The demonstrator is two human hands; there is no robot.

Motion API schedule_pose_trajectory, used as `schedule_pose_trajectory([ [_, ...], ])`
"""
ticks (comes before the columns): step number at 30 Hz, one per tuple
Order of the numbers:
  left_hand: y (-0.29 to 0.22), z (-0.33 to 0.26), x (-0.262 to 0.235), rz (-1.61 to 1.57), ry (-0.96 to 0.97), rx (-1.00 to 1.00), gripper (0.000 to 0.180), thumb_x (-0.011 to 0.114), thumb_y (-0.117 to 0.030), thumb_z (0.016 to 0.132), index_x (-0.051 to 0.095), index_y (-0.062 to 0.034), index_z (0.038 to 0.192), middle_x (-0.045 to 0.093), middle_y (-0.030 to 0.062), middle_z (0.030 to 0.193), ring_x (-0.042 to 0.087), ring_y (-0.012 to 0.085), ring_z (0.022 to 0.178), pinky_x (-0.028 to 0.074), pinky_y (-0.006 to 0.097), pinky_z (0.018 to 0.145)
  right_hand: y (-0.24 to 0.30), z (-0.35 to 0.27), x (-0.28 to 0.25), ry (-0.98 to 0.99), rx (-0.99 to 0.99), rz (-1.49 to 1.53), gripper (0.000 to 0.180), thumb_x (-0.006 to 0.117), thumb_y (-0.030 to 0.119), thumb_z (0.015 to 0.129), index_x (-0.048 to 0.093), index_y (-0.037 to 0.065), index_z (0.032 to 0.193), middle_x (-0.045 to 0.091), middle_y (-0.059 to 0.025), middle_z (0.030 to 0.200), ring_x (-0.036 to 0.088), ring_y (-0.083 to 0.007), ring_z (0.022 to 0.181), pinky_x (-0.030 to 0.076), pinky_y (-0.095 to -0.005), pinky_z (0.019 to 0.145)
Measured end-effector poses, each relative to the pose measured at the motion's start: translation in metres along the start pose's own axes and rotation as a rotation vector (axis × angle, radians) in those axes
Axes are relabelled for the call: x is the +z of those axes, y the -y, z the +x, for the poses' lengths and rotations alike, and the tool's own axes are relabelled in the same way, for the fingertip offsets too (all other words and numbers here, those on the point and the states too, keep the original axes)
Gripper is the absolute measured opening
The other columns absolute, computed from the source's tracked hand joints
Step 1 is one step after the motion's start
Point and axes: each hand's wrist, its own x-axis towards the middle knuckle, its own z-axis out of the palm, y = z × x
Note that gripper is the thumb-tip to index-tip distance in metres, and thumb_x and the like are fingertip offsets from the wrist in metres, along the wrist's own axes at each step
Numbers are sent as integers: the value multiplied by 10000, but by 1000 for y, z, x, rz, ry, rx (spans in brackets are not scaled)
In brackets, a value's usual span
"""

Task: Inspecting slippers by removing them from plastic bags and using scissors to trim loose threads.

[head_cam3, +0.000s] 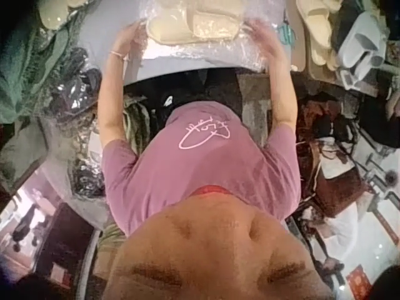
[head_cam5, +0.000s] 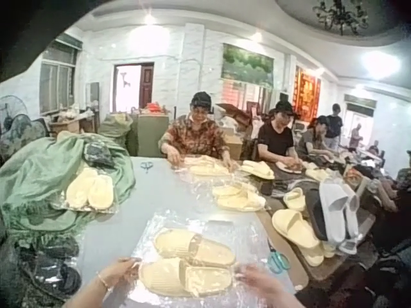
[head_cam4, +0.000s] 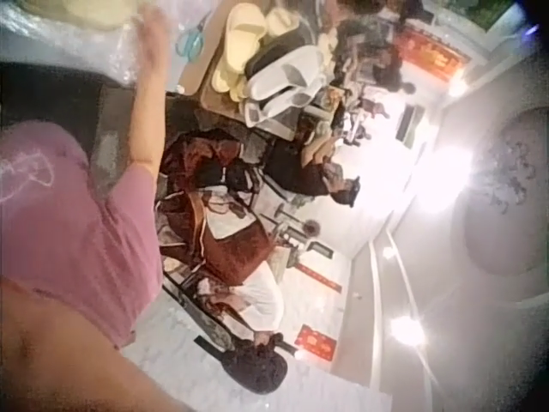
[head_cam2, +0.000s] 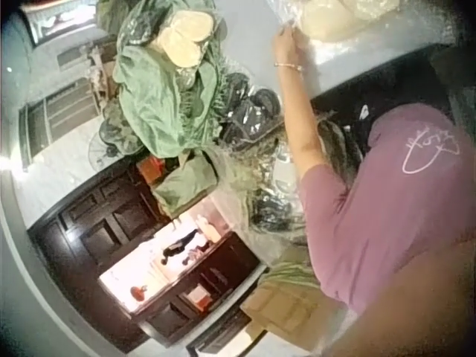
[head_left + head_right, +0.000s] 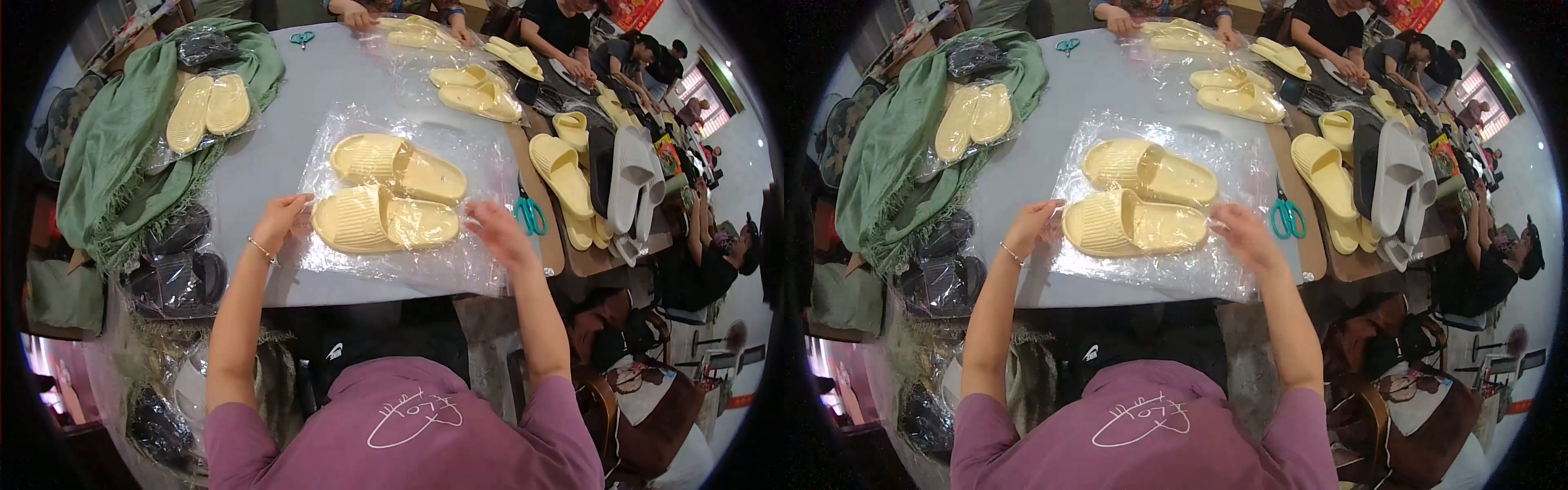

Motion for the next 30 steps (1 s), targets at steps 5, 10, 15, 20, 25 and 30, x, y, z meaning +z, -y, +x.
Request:
schedule_pose_trajectory([
  [5,-5,3,-13,384,-48,151,207,570,-162,891,669,16,854,603,26,677,566,95,567,465,232,507,4,37,-19,277,-66,-51,259,608,166,868,612,43,1096,536,-113,1273,463,-233,1218,334,-376,1038],
  [10,3,-1,-8,782,-142,375,198,559,-100,861,589,20,1015,616,84,798,611,199,699,492,331,594,-20,72,65,153,-713,-1244,436,653,250,807,556,27,1169,570,-141,1142,457,-324,1156,347,-457,986],
  [15,-2,-15,13,1105,179,819,461,487,-130,900,388,-25,1339,455,175,1328,431,311,1242,301,473,1049,-28,88,110,82,-615,-1308,396,599,243,818,541,15,1137,548,-186,1138,474,-368,1096,345,-491,942],
  [20,26,-4,2,1169,133,679,515,379,-266,948,294,-41,1404,299,150,1460,237,284,1372,129,459,1120,-34,85,87,17,-732,-1123,239,511,185,836,589,6,973,575,-208,990,503,-381,1005,360,-462,917],
  [25,20,-13,7,1405,82,634,554,394,-325,931,290,-85,1420,238,114,1496,195,303,1385,110,474,1122,-5,46,1,17,-863,-1225,112,493,70,764,545,-2,831,548,-217,888,503,-399,823,407,-482,743],
  [30,2,-22,27,1461,93,596,578,483,-386,870,376,-133,1378,273,108,1478,226,350,1361,126,502,1111,16,4,-162,-429,-415,-1404,122,508,98,828,512,-8,889,528,-228,861,508,-405,838,403,-462,729],
])
